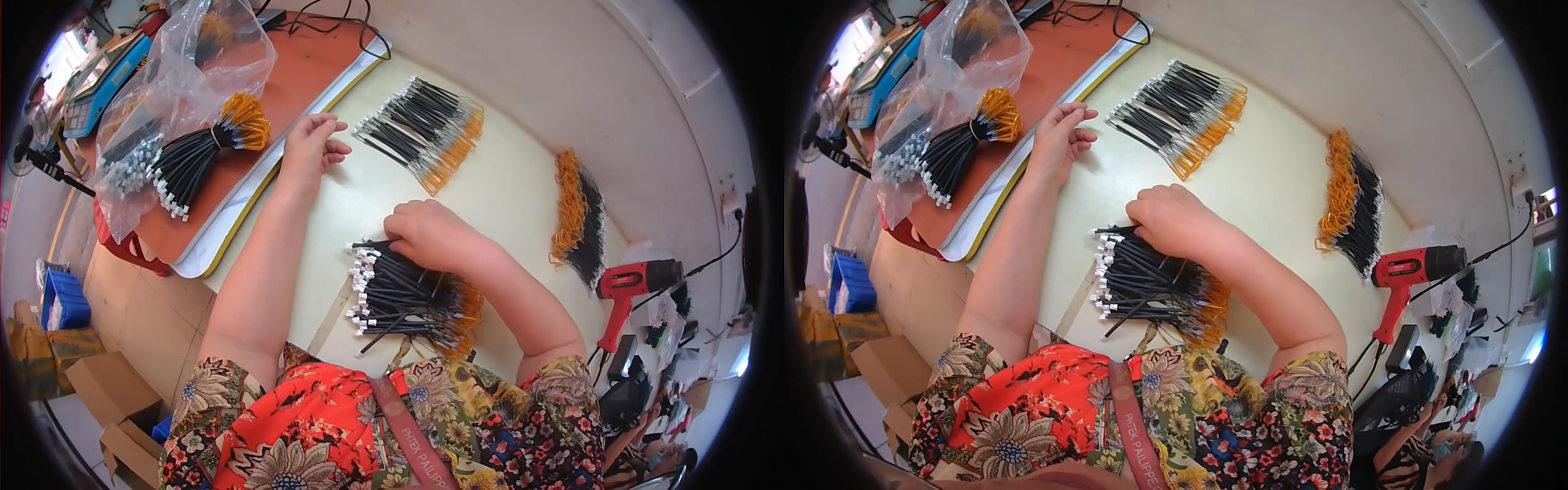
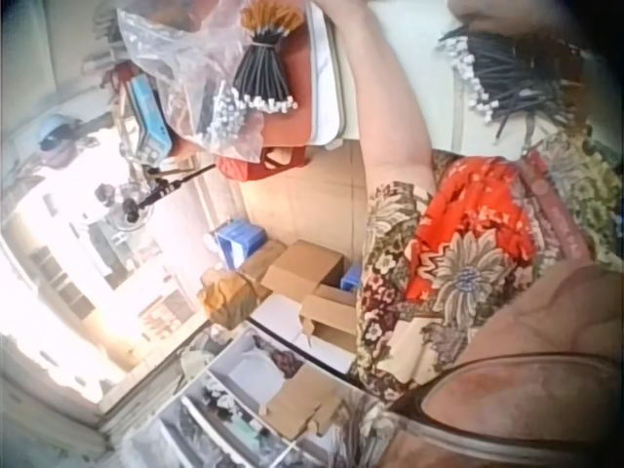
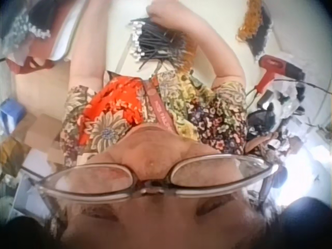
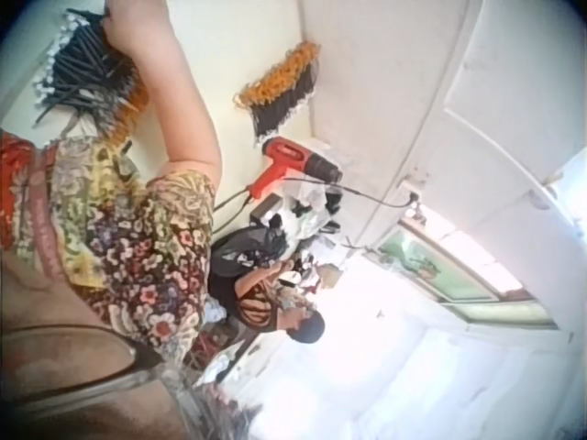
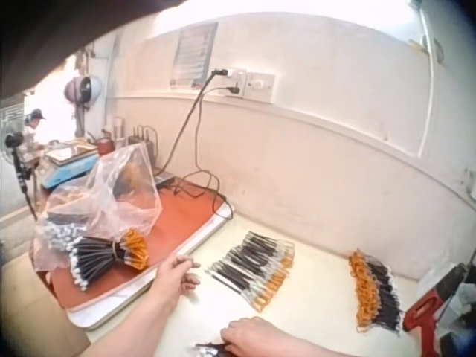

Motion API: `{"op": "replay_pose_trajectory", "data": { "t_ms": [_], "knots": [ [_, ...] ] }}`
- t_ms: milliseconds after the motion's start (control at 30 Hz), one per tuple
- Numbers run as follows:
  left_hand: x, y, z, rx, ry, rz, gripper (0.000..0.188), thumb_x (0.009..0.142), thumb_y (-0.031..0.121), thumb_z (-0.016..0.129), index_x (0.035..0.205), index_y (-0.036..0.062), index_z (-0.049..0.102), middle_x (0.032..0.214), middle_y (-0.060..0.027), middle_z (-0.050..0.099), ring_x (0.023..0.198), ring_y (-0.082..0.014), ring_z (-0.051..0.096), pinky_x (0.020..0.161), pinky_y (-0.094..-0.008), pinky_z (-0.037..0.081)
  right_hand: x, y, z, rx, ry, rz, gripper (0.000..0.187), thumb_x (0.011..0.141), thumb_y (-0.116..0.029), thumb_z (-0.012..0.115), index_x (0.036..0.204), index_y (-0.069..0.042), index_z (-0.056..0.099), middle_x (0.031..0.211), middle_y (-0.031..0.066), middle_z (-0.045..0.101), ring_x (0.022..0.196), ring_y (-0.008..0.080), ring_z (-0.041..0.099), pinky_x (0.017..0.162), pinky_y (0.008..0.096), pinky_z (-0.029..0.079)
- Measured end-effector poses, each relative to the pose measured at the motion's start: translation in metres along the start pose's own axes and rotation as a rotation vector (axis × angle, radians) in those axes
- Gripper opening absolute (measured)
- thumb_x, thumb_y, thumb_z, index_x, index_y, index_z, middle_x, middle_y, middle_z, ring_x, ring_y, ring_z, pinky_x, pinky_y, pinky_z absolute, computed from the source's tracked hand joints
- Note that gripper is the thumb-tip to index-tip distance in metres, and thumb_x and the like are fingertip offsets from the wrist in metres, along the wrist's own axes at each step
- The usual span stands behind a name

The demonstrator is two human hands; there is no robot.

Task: The person organizes and bundles small wires with white connectors by hand on a workbench.

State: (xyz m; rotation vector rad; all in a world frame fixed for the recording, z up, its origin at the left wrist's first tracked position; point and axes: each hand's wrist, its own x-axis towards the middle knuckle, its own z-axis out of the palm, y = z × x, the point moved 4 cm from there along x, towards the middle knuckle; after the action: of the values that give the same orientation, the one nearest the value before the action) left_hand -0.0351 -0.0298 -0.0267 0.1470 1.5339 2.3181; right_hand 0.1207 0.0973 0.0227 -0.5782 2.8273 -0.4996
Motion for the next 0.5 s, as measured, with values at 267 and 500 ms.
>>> {"op": "replay_pose_trajectory", "data": {
  "t_ms": [267, 500],
  "knots": [
    [-0.004, 0.005, 0.003, 0.013, -0.073, 0.020, 0.021, 0.089, 0.019, 0.054, 0.105, 0.0064, 0.053, 0.100, -0.0067, 0.062, 0.063, -0.0096, 0.057, 0.055, -0.0190, 0.043, -0.010, 0.001, -0.024, 0.068, 0.124, 0.212, 0.010, 0.076, -0.011, 0.057, 0.084, -0.004, 0.058, 0.073, 0.0132, 0.063, 0.073, 0.0321, 0.061, 0.067, 0.0420, 0.047],
    [-0.002, 0.008, 0.011, 0.020, -0.142, 0.035, 0.021, 0.088, 0.021, 0.054, 0.103, 0.0062, 0.052, 0.094, -0.0067, 0.063, 0.059, -0.0088, 0.057, 0.052, -0.0195, 0.042, -0.010, 0.014, -0.004, 0.087, 0.060, 0.044, 0.009, 0.073, -0.011, 0.059, 0.080, -0.005, 0.060, 0.077, 0.0114, 0.060, 0.076, 0.0304, 0.059, 0.069, 0.0403, 0.047]
  ]
}}
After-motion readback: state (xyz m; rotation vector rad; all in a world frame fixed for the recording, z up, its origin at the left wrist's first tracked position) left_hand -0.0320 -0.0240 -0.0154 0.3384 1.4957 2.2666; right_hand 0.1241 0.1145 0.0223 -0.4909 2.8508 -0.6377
